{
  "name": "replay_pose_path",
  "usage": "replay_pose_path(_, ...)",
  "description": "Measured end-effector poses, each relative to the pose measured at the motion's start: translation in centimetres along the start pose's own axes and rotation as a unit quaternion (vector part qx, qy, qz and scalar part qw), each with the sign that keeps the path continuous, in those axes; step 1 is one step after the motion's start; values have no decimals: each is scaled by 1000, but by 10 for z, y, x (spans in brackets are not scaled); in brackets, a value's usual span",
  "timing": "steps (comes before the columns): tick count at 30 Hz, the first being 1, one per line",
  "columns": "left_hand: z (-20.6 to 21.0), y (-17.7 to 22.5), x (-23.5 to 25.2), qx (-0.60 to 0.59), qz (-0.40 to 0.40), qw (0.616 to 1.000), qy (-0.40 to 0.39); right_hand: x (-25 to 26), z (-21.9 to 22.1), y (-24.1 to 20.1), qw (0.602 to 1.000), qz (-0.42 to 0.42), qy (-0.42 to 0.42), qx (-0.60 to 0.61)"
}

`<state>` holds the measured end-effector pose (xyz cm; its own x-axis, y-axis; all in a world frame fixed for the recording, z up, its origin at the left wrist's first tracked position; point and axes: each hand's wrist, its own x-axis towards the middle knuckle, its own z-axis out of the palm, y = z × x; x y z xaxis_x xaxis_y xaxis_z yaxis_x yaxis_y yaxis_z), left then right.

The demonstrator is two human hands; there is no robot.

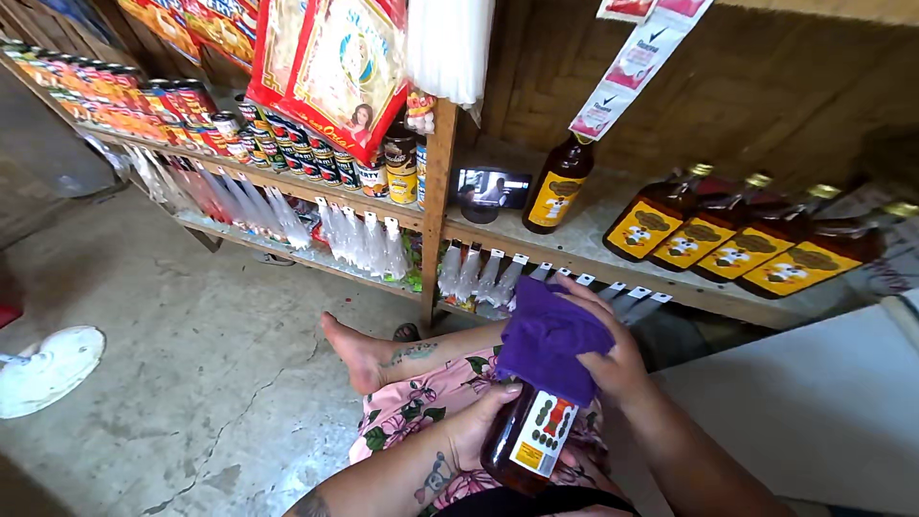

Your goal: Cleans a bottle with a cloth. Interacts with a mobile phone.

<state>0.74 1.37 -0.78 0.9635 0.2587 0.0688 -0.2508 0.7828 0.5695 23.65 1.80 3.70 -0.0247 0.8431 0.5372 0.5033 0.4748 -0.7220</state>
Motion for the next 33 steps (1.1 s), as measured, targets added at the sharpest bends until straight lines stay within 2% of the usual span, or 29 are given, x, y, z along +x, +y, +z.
replay_pose_path(3, 4, 0, 2, 41, 0, 999, 30, 2, -4, -16, 997, 78, 17, 7)
replay_pose_path(5, 6, 1, 4, 41, -2, 998, 44, 3, -3, -23, 994, 100, 37, 24)
replay_pose_path(9, 8, 2, 6, 11, 26, 999, 17, 7, 3, -33, 989, 47, 94, 106)
replay_pose_path(13, 5, 3, 3, 20, 27, 999, 1, 14, 15, -38, 972, -9, 108, 207)
replay_pose_path(16, -6, 1, 1, 26, 8, 998, -51, 14, 27, -44, 955, 13, 130, 268)
replay_pose_path(19, -9, 0, -2, 32, 21, 998, -58, 17, 32, -64, 939, 83, 155, 296)
replay_pose_path(21, -9, -4, -3, 65, 61, 996, -12, 20, 25, -60, 961, 60, 97, 253)
replay_pose_path(23, 1, -3, -5, 119, 111, 984, 75, 27, 15, -36, 985, -34, -26, 168)
replay_pose_path(24, 5, -2, -4, 135, 128, 976, 111, 31, 10, -29, 986, -71, -83, 126)
replay_pose_path(26, 12, 0, -1, 143, 136, 964, 177, 33, 7, -27, 982, -90, -142, 81)
replay_pose_path(30, 15, 1, 0, 133, 115, 959, 220, 23, 8, -27, 984, -67, -154, 63)
replay_pose_path(33, 15, -1, 0, 118, 107, 954, 253, 9, 11, -25, 985, -93, -146, 22)
